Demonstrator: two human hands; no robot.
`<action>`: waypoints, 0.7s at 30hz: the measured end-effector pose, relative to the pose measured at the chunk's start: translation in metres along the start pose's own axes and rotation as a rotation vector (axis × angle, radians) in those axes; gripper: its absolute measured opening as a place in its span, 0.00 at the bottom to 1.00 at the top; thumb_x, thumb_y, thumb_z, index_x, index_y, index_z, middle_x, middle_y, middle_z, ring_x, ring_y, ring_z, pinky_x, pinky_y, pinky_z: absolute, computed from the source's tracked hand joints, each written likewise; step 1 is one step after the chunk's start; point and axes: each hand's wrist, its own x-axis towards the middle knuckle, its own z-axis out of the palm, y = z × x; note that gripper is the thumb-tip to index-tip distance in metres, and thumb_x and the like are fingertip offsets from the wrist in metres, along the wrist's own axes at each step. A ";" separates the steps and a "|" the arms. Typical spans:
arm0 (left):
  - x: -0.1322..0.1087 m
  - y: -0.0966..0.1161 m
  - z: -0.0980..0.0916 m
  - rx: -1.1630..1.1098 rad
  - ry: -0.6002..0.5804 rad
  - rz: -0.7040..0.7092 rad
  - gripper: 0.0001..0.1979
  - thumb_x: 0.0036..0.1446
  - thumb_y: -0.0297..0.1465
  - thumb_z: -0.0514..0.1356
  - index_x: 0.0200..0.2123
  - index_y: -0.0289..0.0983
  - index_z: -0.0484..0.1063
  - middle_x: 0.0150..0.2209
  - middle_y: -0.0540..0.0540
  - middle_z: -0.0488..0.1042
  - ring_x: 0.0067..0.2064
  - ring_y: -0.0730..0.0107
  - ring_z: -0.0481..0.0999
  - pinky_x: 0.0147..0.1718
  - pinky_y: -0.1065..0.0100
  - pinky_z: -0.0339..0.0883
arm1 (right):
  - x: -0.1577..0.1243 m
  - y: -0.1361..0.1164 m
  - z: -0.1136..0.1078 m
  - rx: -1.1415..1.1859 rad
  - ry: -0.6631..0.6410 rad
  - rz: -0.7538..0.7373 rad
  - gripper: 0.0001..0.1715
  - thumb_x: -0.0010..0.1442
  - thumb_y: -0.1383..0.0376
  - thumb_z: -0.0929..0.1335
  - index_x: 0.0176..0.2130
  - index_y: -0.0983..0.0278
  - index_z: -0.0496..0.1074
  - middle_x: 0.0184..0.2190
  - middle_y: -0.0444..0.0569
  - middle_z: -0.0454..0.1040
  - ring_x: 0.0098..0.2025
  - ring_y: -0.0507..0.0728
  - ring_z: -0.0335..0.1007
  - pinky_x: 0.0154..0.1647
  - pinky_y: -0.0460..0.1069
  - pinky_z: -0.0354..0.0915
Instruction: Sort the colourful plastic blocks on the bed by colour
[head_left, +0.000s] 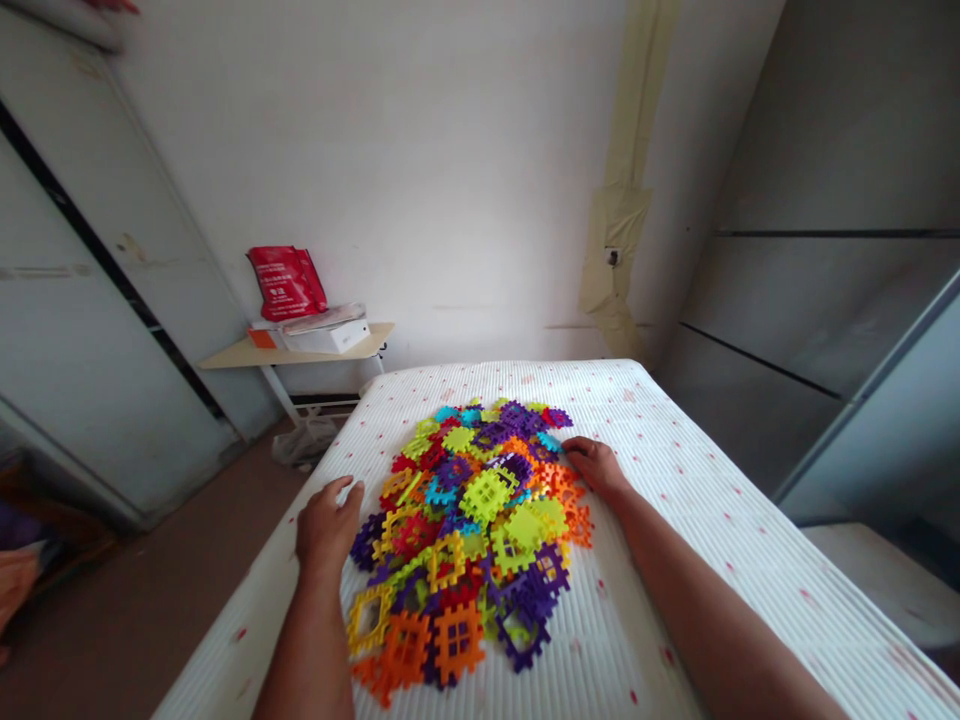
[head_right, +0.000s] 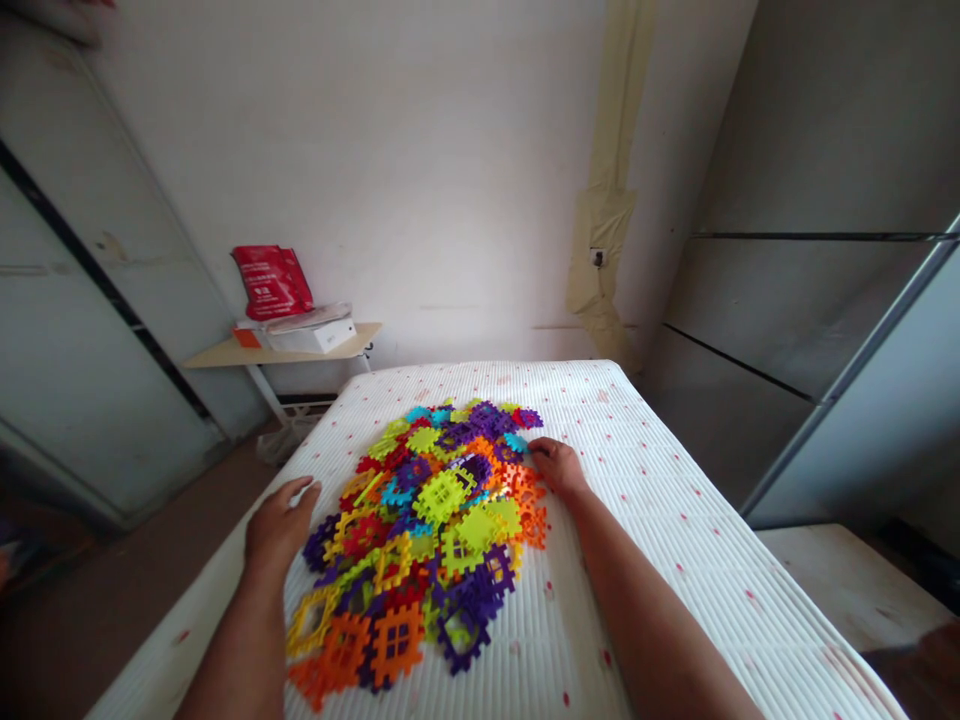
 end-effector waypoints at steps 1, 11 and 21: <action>0.001 -0.004 0.006 -0.004 -0.045 -0.001 0.19 0.51 0.42 0.54 0.40 0.38 0.75 0.40 0.41 0.77 0.40 0.56 0.75 0.42 0.61 0.67 | 0.000 0.000 0.000 0.003 0.001 -0.001 0.16 0.50 0.63 0.62 0.35 0.59 0.76 0.31 0.42 0.78 0.33 0.54 0.72 0.39 0.47 0.66; -0.012 0.006 0.030 -0.202 -0.185 0.138 0.17 0.46 0.39 0.56 0.38 0.40 0.76 0.43 0.45 0.78 0.46 0.59 0.74 0.48 0.63 0.65 | 0.000 -0.010 0.000 0.031 0.121 -0.076 0.16 0.53 0.64 0.62 0.38 0.61 0.76 0.39 0.48 0.78 0.41 0.57 0.72 0.46 0.53 0.66; -0.018 0.012 0.028 -0.552 -0.339 0.078 0.23 0.42 0.41 0.59 0.42 0.36 0.75 0.43 0.44 0.78 0.45 0.57 0.75 0.46 0.61 0.67 | -0.012 -0.080 0.031 0.106 -0.043 -0.551 0.19 0.56 0.70 0.63 0.45 0.58 0.74 0.49 0.50 0.73 0.51 0.57 0.68 0.53 0.55 0.63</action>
